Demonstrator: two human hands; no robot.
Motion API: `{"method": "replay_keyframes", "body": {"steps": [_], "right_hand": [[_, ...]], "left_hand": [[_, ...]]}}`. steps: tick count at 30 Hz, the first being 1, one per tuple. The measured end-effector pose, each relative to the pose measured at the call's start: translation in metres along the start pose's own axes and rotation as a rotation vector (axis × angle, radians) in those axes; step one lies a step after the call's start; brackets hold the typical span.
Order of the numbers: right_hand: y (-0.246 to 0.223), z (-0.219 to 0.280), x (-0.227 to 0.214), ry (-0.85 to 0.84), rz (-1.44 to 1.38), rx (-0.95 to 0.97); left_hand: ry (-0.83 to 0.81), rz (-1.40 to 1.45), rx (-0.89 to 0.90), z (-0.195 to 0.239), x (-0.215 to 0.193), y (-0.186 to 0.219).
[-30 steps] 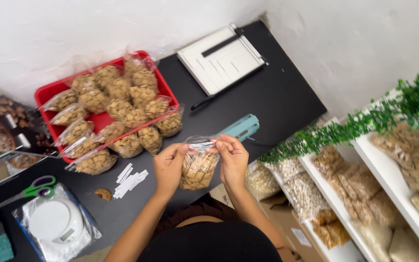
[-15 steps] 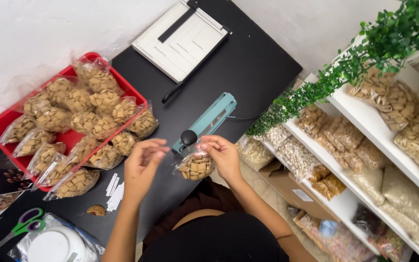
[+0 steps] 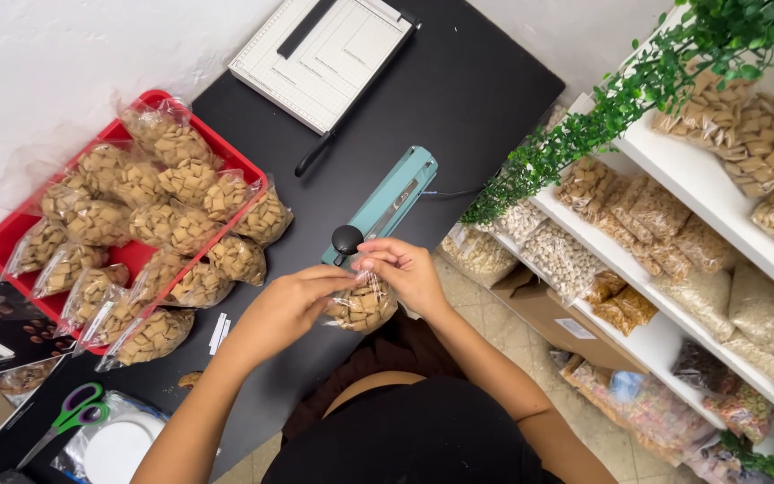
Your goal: Using a manual heat sealer to seal individual plastic bags filled with cookies.
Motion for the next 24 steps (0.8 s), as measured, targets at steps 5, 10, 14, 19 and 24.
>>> {"method": "replay_keyframes", "body": {"steps": [5, 10, 14, 19, 24], "right_hand": [[-0.005, 0.0, 0.003, -0.059, 0.026, -0.006], [0.021, -0.004, -0.002, -0.201, 0.012, -0.081], [0.039, 0.003, 0.017, -0.533, -0.081, -0.131], [0.063, 0.014, 0.055, -0.735, -0.003, -0.07], [0.128, 0.027, 0.065, -0.903, 0.086, 0.197]], "left_hand": [[-0.031, 0.04, 0.002, 0.001, -0.003, 0.013], [-0.035, 0.134, 0.021, 0.004, 0.01, -0.005], [-0.044, 0.202, 0.053, 0.005, 0.018, -0.017], [-0.074, 0.244, 0.038, 0.011, 0.025, -0.042], [0.073, 0.366, -0.179, 0.027, 0.028, -0.117]]}}
Point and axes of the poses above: each hand's wrist, its own z-axis away from the middle knuckle, its own x-axis out of the palm, y = z × x, the point moved 10 cm from there along -z, towards the middle knuckle, and after that the axes turned 1 degree about z, right-handed, at the moved point
